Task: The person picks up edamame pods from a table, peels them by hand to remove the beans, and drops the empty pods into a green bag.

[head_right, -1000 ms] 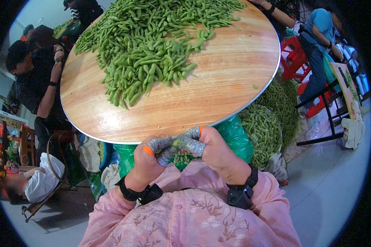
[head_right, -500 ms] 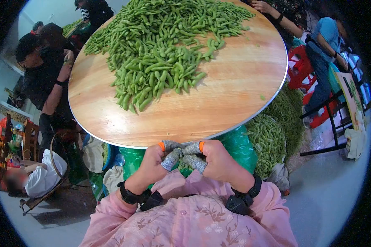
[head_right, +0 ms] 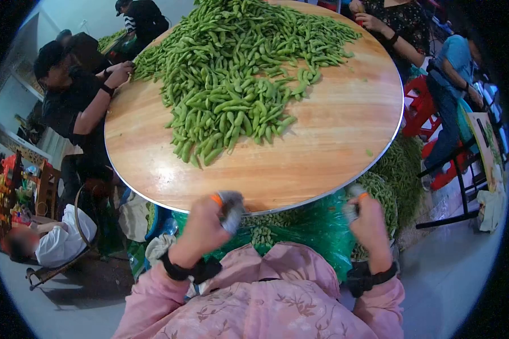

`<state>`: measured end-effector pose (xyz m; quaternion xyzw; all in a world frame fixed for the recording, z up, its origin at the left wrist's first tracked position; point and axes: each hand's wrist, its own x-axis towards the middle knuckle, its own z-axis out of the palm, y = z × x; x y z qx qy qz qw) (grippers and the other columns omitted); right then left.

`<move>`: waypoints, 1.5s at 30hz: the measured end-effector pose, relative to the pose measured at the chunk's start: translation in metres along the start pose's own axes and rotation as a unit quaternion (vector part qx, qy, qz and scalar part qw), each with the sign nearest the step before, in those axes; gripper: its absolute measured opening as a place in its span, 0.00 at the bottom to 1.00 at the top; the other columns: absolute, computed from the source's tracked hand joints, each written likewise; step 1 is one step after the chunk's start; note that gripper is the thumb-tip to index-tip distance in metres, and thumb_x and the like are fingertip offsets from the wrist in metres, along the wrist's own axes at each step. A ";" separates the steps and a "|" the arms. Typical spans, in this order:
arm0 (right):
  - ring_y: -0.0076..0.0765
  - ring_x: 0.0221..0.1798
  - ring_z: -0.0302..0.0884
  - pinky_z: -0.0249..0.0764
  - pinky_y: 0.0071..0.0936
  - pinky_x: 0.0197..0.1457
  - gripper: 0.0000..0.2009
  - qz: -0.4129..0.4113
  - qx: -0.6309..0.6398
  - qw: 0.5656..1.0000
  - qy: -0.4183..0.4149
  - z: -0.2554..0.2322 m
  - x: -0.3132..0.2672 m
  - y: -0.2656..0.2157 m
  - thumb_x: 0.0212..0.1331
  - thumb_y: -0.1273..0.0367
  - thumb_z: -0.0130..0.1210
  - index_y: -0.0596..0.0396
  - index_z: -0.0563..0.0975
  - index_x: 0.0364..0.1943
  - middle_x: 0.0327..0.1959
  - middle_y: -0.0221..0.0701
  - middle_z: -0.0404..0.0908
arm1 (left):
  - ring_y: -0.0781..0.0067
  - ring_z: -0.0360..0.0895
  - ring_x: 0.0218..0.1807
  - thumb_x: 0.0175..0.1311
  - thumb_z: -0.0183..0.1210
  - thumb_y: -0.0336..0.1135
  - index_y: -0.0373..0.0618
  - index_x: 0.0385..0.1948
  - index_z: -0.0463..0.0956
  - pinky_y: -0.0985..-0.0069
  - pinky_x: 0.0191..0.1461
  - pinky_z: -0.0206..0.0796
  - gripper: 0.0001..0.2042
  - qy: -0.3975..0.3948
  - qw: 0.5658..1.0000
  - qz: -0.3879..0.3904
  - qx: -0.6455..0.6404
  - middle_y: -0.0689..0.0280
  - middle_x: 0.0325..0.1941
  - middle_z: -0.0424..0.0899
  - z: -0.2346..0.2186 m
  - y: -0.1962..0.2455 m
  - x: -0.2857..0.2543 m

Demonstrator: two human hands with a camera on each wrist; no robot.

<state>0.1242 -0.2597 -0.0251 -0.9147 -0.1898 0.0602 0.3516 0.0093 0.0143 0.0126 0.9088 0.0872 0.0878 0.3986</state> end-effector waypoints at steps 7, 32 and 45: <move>0.25 0.28 0.72 0.67 0.23 0.32 0.07 0.050 0.090 0.993 0.056 -0.014 -0.002 0.017 0.45 0.77 0.51 0.64 0.74 0.31 0.23 0.33 0.77 | 0.53 0.74 0.24 0.48 0.55 0.33 0.39 0.23 0.74 0.64 0.27 0.65 0.07 0.111 0.941 0.061 0.313 0.53 0.21 0.75 -0.028 -0.049 0.077; 0.15 0.33 0.69 0.66 0.15 0.38 0.05 0.002 0.499 0.815 -0.294 0.041 0.013 -0.107 0.54 0.74 0.50 0.60 0.75 0.33 0.29 0.22 0.75 | 0.89 0.62 0.19 0.55 0.55 0.38 0.41 0.27 0.74 0.89 0.21 0.50 0.09 -0.222 0.861 -0.146 -0.434 0.74 0.19 0.72 -0.006 -0.001 0.007; 0.13 0.27 0.65 0.63 0.15 0.30 0.04 0.006 0.513 0.826 -0.234 0.057 0.004 -0.093 0.53 0.73 0.52 0.59 0.75 0.28 0.23 0.21 0.73 | 0.79 0.70 0.24 0.51 0.59 0.36 0.37 0.31 0.73 0.83 0.26 0.63 0.12 -0.069 0.977 0.035 -0.198 0.68 0.25 0.75 0.024 0.002 -0.013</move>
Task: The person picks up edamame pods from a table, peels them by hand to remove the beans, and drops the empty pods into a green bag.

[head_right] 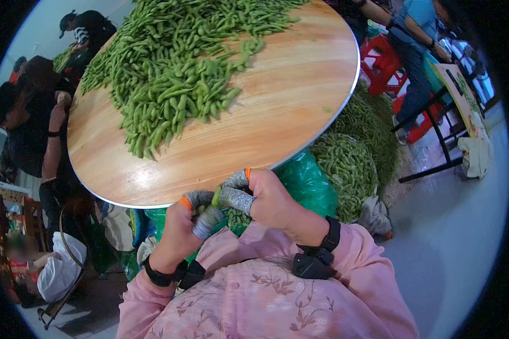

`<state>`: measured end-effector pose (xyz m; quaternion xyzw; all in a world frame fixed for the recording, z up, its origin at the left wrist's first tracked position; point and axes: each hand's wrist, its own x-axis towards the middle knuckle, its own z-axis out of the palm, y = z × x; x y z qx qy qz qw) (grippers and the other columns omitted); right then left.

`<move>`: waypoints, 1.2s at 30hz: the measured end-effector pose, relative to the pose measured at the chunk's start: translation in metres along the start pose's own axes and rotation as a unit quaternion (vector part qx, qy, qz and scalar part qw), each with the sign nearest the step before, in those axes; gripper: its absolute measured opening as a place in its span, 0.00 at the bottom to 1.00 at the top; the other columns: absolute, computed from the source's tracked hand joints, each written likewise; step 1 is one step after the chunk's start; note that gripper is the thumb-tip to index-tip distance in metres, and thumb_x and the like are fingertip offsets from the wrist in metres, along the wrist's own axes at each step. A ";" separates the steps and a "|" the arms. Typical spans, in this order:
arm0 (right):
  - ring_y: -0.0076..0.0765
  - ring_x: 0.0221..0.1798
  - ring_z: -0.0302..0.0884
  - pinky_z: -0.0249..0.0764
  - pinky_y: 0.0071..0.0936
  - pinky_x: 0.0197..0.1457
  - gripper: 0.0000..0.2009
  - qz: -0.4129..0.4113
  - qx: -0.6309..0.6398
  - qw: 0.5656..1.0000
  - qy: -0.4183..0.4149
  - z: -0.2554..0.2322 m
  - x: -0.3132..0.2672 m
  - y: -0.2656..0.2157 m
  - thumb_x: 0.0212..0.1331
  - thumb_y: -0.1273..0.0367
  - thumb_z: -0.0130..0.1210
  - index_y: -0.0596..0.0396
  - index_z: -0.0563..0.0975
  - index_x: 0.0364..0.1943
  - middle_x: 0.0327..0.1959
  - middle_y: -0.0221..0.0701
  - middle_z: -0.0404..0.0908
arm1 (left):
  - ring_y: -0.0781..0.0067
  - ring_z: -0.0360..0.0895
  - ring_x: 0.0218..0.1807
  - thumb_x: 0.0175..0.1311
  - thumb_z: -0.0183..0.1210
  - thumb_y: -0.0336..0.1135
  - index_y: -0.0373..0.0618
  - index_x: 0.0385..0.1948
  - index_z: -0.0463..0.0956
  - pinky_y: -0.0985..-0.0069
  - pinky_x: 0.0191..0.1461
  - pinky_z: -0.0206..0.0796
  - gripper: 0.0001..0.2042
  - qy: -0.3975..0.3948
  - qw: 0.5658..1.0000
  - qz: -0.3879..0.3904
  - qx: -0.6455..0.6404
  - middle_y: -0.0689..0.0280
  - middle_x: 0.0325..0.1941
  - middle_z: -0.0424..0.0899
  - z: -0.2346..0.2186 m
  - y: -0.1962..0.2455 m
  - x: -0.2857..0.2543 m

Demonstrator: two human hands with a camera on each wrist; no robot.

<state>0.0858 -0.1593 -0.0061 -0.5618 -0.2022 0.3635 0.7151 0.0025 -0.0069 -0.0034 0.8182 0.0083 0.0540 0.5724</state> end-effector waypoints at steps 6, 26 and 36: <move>0.14 0.27 0.67 0.64 0.15 0.31 0.06 0.069 -0.006 0.998 -0.011 -0.007 -0.006 -0.006 0.54 0.70 0.52 0.59 0.75 0.29 0.23 0.22 0.74 | 0.73 0.73 0.26 0.51 0.57 0.31 0.38 0.35 0.73 0.80 0.31 0.66 0.11 0.015 0.926 0.149 0.347 0.61 0.26 0.74 0.004 -0.009 -0.005; 0.15 0.32 0.70 0.67 0.15 0.36 0.08 0.026 0.040 0.999 -0.021 -0.011 -0.008 0.014 0.56 0.69 0.51 0.59 0.74 0.35 0.30 0.23 0.76 | 0.56 0.71 0.26 0.48 0.53 0.26 0.39 0.33 0.71 0.71 0.30 0.63 0.09 -0.076 0.997 0.029 -0.017 0.55 0.25 0.74 0.007 -0.023 -0.010; 0.13 0.30 0.68 0.65 0.12 0.32 0.07 0.089 0.040 0.993 -0.065 -0.010 -0.009 -0.002 0.55 0.71 0.50 0.58 0.74 0.36 0.29 0.21 0.75 | 0.54 0.74 0.28 0.40 0.58 0.25 0.42 0.31 0.74 0.69 0.30 0.66 0.12 -0.039 0.960 0.083 0.263 0.56 0.27 0.75 0.005 -0.020 -0.010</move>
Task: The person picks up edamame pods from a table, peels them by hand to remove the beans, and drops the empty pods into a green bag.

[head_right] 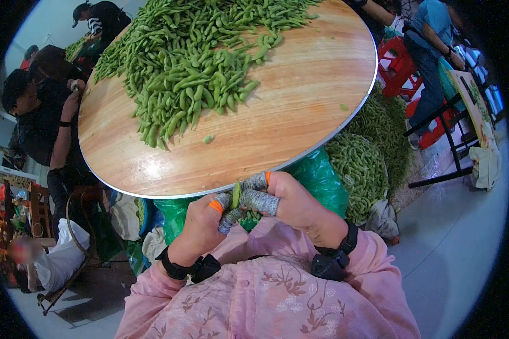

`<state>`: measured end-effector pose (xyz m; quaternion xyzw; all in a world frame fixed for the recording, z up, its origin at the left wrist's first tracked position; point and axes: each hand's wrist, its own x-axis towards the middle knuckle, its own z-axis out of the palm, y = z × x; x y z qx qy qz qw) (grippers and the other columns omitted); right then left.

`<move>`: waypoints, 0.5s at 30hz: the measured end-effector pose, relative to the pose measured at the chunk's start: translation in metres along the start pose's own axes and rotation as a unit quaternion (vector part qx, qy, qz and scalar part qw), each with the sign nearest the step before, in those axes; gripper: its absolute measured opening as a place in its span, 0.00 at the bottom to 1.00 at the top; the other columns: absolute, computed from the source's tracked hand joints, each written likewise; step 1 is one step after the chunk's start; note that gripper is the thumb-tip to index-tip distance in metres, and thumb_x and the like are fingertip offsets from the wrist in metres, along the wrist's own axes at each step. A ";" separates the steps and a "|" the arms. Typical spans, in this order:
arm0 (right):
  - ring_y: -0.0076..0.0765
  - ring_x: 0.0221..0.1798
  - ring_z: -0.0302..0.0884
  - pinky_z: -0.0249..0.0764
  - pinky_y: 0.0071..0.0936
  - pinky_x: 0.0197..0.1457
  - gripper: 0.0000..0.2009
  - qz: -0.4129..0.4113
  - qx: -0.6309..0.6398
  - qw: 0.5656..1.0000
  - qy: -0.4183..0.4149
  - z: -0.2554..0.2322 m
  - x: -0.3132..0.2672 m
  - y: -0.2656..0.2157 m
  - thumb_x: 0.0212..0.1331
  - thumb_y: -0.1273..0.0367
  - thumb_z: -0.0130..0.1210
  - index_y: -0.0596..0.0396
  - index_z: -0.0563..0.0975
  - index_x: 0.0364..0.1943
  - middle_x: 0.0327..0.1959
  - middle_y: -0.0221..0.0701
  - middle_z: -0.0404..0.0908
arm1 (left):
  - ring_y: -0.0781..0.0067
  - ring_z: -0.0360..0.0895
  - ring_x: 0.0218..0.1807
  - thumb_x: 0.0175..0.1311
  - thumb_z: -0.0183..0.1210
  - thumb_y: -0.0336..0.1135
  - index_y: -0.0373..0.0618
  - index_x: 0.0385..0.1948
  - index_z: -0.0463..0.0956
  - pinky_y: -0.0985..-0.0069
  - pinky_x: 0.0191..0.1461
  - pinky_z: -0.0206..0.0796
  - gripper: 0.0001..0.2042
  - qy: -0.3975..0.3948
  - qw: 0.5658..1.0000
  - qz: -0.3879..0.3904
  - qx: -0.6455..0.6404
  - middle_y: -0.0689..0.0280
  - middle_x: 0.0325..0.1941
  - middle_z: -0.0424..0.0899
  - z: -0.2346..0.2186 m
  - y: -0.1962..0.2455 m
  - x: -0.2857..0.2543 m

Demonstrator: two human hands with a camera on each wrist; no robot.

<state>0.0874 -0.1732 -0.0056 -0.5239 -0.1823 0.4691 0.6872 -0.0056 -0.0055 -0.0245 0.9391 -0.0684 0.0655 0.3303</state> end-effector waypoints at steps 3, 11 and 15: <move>0.15 0.30 0.68 0.65 0.14 0.33 0.07 -0.035 -0.028 0.999 -0.009 0.001 0.009 0.014 0.55 0.71 0.50 0.59 0.74 0.36 0.29 0.23 0.75 | 0.54 0.74 0.28 0.41 0.58 0.25 0.42 0.30 0.74 0.68 0.30 0.66 0.10 -0.020 0.999 -0.002 0.032 0.56 0.27 0.75 -0.001 0.000 -0.001; 0.22 0.36 0.72 0.68 0.20 0.41 0.08 -0.079 -0.044 0.995 -0.044 0.003 0.012 0.022 0.55 0.73 0.49 0.62 0.73 0.37 0.33 0.30 0.77 | 0.63 0.73 0.25 0.50 0.53 0.28 0.39 0.30 0.72 0.76 0.28 0.63 0.06 -0.006 0.972 -0.040 -0.233 0.59 0.23 0.74 0.008 -0.006 -0.008; 0.20 0.34 0.70 0.68 0.22 0.38 0.08 -0.144 -0.111 0.983 -0.038 0.005 0.017 0.031 0.52 0.75 0.51 0.63 0.73 0.37 0.30 0.32 0.78 | 0.81 0.66 0.20 0.60 0.48 0.34 0.41 0.31 0.72 0.84 0.24 0.58 0.07 0.029 0.878 -0.169 -0.447 0.72 0.19 0.70 0.021 -0.016 -0.022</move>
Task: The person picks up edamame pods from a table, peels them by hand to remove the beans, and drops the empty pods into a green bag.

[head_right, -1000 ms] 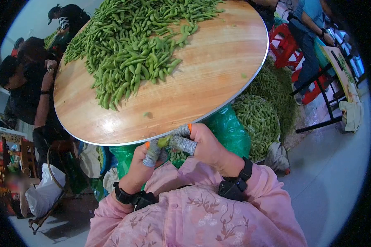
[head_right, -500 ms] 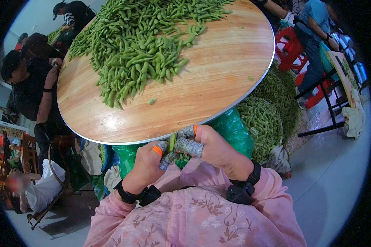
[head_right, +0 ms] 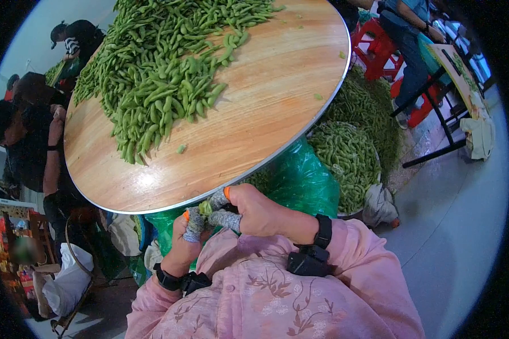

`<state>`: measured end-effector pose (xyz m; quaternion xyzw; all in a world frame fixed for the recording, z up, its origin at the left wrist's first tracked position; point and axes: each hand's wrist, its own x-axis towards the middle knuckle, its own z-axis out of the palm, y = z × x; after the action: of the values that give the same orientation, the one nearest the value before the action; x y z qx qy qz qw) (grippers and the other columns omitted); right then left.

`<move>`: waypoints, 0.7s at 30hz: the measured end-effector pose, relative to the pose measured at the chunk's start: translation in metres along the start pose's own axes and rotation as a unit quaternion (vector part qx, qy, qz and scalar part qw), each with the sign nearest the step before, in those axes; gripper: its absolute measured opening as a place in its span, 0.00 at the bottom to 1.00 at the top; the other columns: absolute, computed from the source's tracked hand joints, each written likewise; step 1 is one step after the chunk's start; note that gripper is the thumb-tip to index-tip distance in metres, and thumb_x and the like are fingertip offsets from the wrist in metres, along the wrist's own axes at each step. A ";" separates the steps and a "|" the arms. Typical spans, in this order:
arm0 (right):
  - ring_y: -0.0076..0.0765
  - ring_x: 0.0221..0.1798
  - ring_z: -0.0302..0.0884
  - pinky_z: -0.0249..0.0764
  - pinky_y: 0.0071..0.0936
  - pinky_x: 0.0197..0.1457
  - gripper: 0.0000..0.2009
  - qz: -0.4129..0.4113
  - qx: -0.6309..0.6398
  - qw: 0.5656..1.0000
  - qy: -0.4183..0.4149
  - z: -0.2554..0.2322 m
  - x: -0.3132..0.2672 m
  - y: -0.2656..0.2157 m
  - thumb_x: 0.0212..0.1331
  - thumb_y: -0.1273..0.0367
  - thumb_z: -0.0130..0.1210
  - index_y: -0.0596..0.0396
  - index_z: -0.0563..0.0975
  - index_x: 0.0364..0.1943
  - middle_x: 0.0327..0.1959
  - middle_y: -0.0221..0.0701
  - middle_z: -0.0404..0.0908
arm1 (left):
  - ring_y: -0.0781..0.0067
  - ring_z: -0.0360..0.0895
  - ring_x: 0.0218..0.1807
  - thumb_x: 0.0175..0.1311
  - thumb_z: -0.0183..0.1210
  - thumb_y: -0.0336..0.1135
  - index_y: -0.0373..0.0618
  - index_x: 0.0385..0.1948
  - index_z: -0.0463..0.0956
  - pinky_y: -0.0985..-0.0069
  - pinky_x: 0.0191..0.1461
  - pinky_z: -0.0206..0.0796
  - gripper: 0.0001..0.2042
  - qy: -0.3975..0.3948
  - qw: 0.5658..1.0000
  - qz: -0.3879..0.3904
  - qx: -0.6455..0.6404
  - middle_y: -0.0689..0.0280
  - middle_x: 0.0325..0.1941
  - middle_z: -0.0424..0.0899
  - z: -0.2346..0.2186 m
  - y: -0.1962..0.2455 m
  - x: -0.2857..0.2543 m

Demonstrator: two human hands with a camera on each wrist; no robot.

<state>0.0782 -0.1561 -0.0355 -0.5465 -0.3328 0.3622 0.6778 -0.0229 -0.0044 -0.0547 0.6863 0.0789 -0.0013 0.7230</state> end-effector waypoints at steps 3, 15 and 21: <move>0.29 0.32 0.73 0.68 0.26 0.36 0.08 -0.038 -0.099 0.994 0.004 -0.005 -0.001 0.009 0.48 0.76 0.52 0.61 0.74 0.35 0.28 0.36 0.77 | 0.84 0.64 0.22 0.62 0.47 0.36 0.42 0.31 0.72 0.88 0.25 0.56 0.09 -0.041 0.981 -0.113 -0.155 0.74 0.20 0.69 -0.004 -0.007 0.001; 0.52 0.28 0.72 0.65 0.37 0.28 0.08 0.093 -0.330 0.938 -0.041 -0.012 -0.013 0.082 0.36 0.73 0.53 0.61 0.72 0.24 0.24 0.48 0.71 | 0.79 0.66 0.27 0.49 0.48 0.30 0.35 0.26 0.71 0.77 0.30 0.61 0.07 -0.054 0.971 -0.142 0.183 0.63 0.22 0.72 -0.001 -0.076 0.011; 0.56 0.30 0.71 0.67 0.41 0.31 0.08 0.058 -0.354 0.930 0.084 -0.016 -0.014 0.094 0.36 0.70 0.51 0.61 0.73 0.22 0.24 0.51 0.72 | 0.52 0.74 0.34 0.47 0.50 0.33 0.34 0.32 0.72 0.64 0.36 0.65 0.12 -0.026 0.927 -0.093 0.363 0.49 0.28 0.76 -0.004 -0.089 0.030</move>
<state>0.0728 -0.1627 -0.1311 -0.7979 -0.3489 0.2121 0.4434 -0.0035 -0.0026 -0.1467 0.8912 0.1177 -0.1144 0.4230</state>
